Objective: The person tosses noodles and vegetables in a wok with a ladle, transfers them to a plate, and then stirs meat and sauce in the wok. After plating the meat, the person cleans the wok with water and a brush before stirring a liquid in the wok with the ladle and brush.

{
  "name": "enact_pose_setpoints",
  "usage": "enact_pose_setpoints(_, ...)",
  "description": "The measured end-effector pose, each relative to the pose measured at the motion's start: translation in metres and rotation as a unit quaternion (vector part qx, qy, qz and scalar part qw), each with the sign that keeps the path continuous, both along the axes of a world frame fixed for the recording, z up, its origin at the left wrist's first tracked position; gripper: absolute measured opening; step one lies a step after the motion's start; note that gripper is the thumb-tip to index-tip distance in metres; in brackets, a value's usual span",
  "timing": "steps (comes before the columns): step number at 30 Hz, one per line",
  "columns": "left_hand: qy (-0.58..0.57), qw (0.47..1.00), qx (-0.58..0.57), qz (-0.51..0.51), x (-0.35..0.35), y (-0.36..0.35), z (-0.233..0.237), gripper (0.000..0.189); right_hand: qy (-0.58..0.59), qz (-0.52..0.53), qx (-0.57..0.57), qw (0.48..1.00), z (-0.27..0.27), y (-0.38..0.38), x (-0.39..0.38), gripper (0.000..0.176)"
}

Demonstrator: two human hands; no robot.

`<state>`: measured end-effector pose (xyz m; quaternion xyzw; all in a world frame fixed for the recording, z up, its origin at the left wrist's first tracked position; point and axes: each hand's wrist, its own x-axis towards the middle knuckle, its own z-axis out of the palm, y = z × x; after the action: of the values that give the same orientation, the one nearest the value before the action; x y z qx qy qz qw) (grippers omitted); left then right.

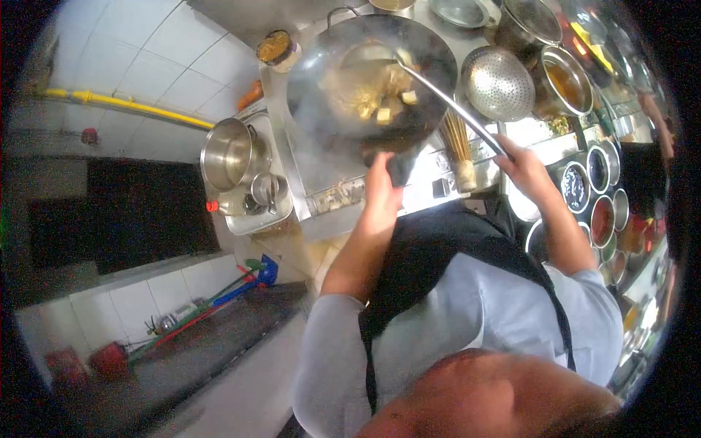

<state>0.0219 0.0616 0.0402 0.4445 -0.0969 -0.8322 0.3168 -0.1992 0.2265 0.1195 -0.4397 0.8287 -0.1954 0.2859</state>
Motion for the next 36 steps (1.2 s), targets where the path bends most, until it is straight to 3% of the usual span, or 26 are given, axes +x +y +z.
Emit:
enact_pose_setpoints(1,-0.024,0.997,-0.050,-0.061,-0.005,-0.016,-0.003,0.024,-0.002,0.000,-0.056,0.998,-0.011,-0.001,-0.008,0.046)
enact_pose_setpoints(2,-0.021,0.997,-0.052,-0.061,-0.016,-0.031,-0.008,0.024,-0.005,-0.002,-0.112,0.994,-0.020,-0.005,-0.014,0.047)
enact_pose_setpoints(4,-0.079,0.997,0.001,-0.027,-0.032,-0.054,-0.026,0.023,-0.022,-0.042,-0.091,0.995,-0.017,-0.031,-0.016,0.049)
enact_pose_setpoints(5,-0.027,0.997,-0.038,-0.056,-0.031,-0.061,-0.056,0.028,-0.048,-0.059,-0.085,0.993,-0.011,-0.048,-0.016,0.047)
enact_pose_setpoints(7,-0.032,0.996,-0.036,-0.071,-0.030,-0.066,-0.063,0.031,-0.077,-0.076,-0.078,0.991,-0.012,-0.080,-0.023,0.045)
enact_pose_setpoints(8,-0.038,0.995,-0.033,-0.087,-0.029,-0.066,-0.065,0.033,-0.008,-0.051,-0.050,0.997,-0.023,-0.098,-0.029,0.046)
enact_pose_setpoints(9,-0.041,0.995,-0.031,-0.088,-0.030,-0.064,-0.054,0.033,0.061,-0.025,-0.022,0.998,-0.034,-0.111,-0.034,0.046)
enact_pose_setpoints(12,-0.051,0.998,0.015,-0.040,-0.031,-0.056,-0.039,0.039,0.080,0.011,-0.045,0.996,-0.063,-0.126,-0.041,0.045)
enact_pose_setpoints(14,0.031,0.998,0.024,-0.049,-0.029,-0.056,-0.044,0.039,0.088,0.020,-0.034,0.995,-0.066,-0.117,-0.041,0.044)
enact_pose_setpoints(18,0.035,0.998,0.027,-0.045,-0.026,-0.057,-0.057,0.047,0.061,0.011,0.049,0.997,-0.027,-0.094,-0.026,0.042)
enact_pose_setpoints(25,0.046,0.999,-0.005,0.012,-0.040,-0.056,-0.054,0.045,0.094,0.078,0.041,0.992,0.007,-0.097,-0.064,0.047)
enact_pose_setpoints(28,0.064,0.998,-0.001,0.005,-0.043,-0.059,-0.063,0.045,0.119,-0.003,-0.036,0.992,-0.022,-0.134,-0.047,0.048)
enact_pose_setpoints(32,0.034,0.997,0.034,-0.059,-0.039,-0.059,-0.048,0.045,0.117,0.027,-0.030,0.992,-0.074,-0.178,-0.050,0.047)
enact_pose_setpoints(35,0.006,1.000,0.020,-0.010,-0.044,-0.052,-0.011,0.038,0.144,0.091,0.022,0.985,-0.040,-0.157,-0.047,0.039)
enact_pose_setpoints(36,0.009,1.000,0.021,-0.013,-0.043,-0.057,-0.034,0.038,0.159,0.127,0.045,0.978,-0.020,-0.140,-0.045,0.032)
